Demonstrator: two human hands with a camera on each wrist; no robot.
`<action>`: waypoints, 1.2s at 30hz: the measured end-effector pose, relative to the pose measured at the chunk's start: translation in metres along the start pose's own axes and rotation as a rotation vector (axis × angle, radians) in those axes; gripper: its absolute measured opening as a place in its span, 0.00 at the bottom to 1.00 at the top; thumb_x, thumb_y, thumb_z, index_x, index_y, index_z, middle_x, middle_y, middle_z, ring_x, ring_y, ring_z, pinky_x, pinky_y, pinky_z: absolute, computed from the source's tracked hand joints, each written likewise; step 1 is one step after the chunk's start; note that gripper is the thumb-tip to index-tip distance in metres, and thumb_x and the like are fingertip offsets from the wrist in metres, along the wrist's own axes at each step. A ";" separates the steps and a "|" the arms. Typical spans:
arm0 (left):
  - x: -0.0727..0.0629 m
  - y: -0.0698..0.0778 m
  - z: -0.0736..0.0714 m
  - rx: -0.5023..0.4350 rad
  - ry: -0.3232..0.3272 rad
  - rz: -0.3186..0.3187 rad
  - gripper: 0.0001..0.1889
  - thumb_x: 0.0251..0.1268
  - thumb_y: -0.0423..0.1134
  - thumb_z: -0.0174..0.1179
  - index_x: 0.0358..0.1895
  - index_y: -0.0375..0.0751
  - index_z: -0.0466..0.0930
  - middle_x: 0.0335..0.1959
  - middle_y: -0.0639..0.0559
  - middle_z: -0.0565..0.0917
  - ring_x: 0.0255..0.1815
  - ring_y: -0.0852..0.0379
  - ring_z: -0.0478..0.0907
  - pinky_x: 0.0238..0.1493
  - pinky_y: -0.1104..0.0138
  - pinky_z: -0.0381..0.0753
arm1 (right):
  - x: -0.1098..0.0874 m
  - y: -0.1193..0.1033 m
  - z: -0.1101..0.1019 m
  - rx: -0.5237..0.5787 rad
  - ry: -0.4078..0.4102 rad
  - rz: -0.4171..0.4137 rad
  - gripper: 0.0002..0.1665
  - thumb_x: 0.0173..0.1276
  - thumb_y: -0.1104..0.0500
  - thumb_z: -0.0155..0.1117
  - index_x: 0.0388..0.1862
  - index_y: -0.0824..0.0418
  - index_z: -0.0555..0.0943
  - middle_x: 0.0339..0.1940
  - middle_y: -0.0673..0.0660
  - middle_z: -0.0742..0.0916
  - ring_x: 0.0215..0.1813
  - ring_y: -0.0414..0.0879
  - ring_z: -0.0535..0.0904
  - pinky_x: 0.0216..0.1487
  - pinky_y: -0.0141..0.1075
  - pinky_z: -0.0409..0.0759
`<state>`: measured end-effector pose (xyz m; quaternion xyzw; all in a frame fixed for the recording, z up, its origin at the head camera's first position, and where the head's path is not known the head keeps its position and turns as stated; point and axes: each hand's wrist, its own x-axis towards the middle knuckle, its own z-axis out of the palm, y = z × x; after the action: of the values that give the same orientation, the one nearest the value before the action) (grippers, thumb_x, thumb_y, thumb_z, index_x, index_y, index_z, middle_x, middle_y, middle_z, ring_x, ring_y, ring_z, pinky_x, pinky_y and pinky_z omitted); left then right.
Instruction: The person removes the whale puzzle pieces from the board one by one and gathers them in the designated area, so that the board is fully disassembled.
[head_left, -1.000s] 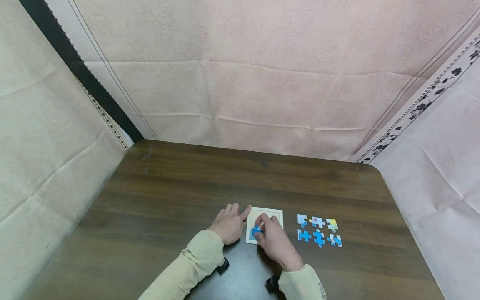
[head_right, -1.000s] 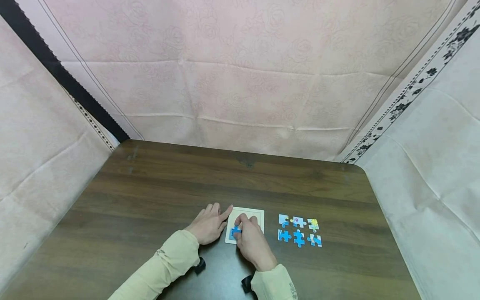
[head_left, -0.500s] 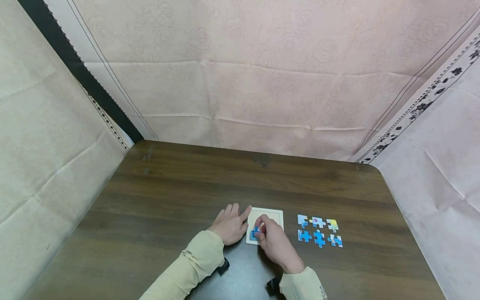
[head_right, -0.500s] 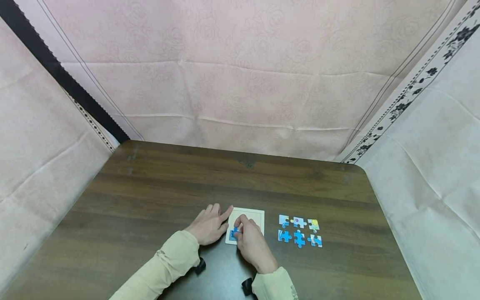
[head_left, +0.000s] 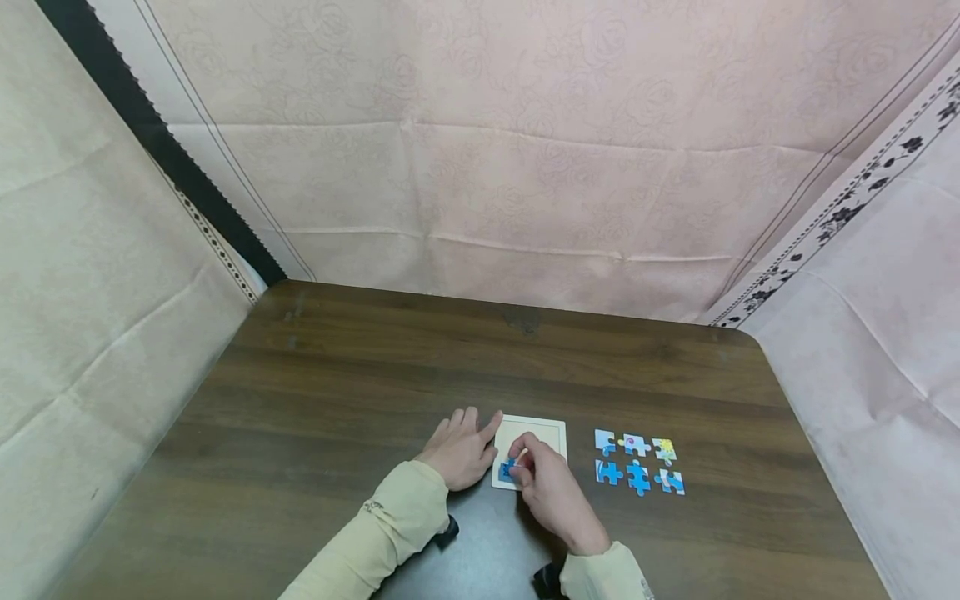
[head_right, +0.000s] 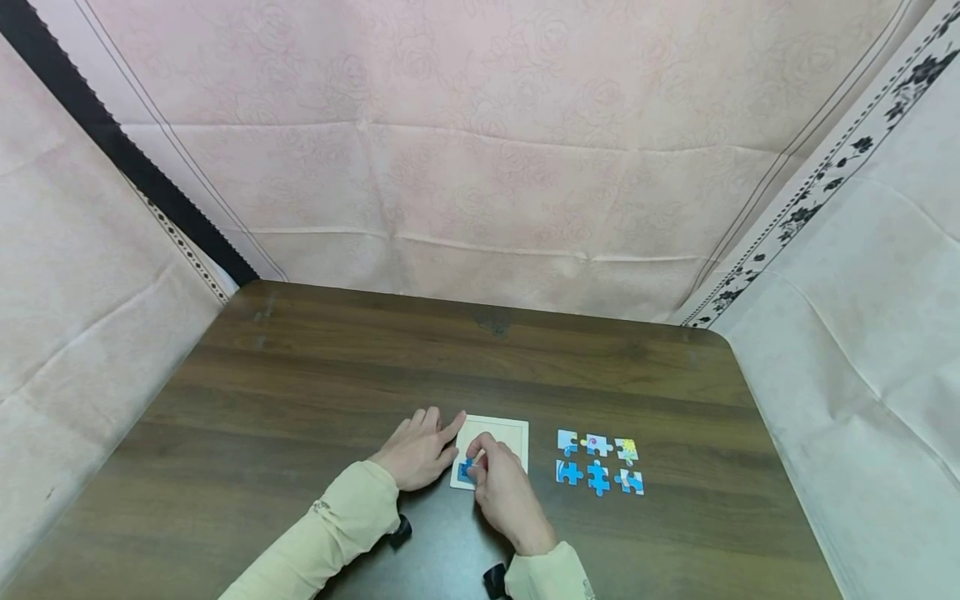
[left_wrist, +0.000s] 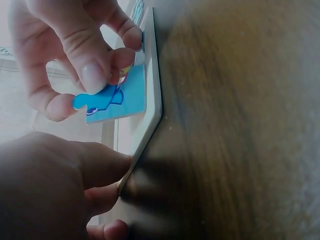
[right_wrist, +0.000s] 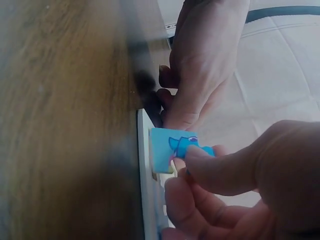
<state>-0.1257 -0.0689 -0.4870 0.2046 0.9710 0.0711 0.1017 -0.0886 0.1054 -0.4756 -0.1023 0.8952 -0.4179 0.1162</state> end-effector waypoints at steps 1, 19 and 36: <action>0.000 0.000 0.000 -0.002 0.000 -0.001 0.30 0.73 0.54 0.50 0.75 0.52 0.62 0.42 0.49 0.67 0.42 0.53 0.63 0.40 0.65 0.65 | 0.000 0.000 0.000 0.012 0.001 0.008 0.08 0.70 0.68 0.60 0.42 0.56 0.75 0.27 0.50 0.78 0.28 0.44 0.72 0.32 0.35 0.72; 0.000 -0.001 0.001 -0.016 -0.013 -0.001 0.31 0.72 0.56 0.51 0.75 0.53 0.61 0.44 0.48 0.67 0.43 0.53 0.63 0.41 0.65 0.65 | -0.010 0.007 -0.006 0.101 0.117 0.084 0.07 0.69 0.64 0.63 0.42 0.54 0.83 0.28 0.48 0.79 0.32 0.44 0.73 0.35 0.35 0.72; 0.000 0.000 0.000 -0.009 -0.032 0.000 0.31 0.73 0.55 0.50 0.76 0.52 0.59 0.44 0.47 0.68 0.41 0.53 0.61 0.39 0.65 0.63 | -0.047 0.026 -0.051 0.170 0.244 0.283 0.07 0.71 0.64 0.60 0.47 0.62 0.79 0.34 0.55 0.81 0.33 0.46 0.79 0.32 0.34 0.79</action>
<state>-0.1257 -0.0689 -0.4869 0.2054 0.9689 0.0720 0.1181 -0.0614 0.1721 -0.4576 0.0859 0.8697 -0.4806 0.0727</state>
